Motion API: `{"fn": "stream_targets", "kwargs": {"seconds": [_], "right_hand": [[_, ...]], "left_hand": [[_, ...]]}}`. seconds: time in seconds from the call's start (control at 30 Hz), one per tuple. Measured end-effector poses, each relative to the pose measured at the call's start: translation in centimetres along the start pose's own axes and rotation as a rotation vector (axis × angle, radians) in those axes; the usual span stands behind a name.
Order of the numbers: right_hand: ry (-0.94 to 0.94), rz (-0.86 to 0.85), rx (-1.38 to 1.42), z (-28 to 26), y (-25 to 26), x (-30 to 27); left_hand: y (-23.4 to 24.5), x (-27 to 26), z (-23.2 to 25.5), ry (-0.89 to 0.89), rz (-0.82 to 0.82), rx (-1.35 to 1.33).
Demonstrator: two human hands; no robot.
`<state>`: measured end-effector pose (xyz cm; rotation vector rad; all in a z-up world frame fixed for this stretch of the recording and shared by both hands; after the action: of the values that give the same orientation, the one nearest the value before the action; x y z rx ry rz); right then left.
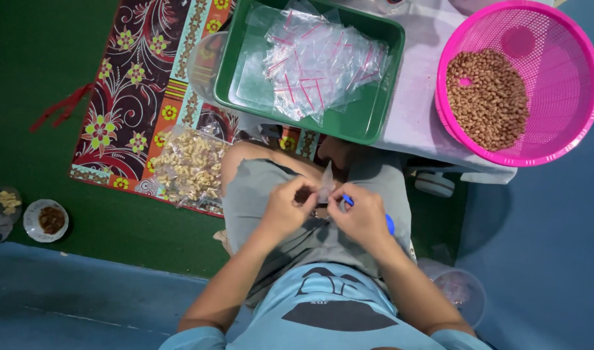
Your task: Scooping peanuts from a large basket into small plastic zip-lock bags and sealing them.
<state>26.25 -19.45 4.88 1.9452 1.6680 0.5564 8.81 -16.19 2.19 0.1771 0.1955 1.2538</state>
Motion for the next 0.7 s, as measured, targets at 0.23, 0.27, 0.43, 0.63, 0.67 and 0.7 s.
{"fn": "stream_targets", "kwargs": {"seconds": [0.23, 0.27, 0.43, 0.63, 0.67, 0.7], "right_hand": [[-0.022, -0.075, -0.137, 0.1, 0.3, 0.4], [-0.021, -0.075, -0.136, 0.2, 0.4, 0.4], [0.007, -0.222, -0.363, 0.6, 0.7, 0.5], [0.033, -0.260, -0.326, 1.1, 2.3, 1.1], [0.036, -0.261, -0.326, 2.1, 3.2, 1.1], [-0.046, -0.191, -0.031, 3.4, 4.6, 1.2]], "left_hand": [[-0.8, -1.9, 4.9, -0.592, -0.021, 0.598], [-0.5, -1.8, 5.0, -0.592, -0.020, 0.599], [-3.0, -1.9, 0.8, -0.556, -0.293, 0.921], [-2.7, -2.1, 5.5, -0.709, -0.189, 0.754], [-2.7, -2.1, 4.5, -0.708, -0.186, 0.756], [-2.5, -2.0, 3.6, -0.681, -0.173, 0.722]]}}
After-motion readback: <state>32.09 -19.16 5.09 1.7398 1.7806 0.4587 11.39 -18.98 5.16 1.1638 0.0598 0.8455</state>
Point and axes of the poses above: each hand's wrist, its own x-axis towards the middle knuckle, its own y-axis out of the back of the hand, z = x × y, the point moved 7 cm from there along x, towards the middle knuckle, and after that the axes turned 1 degree about -z, right-handed, at the moved point
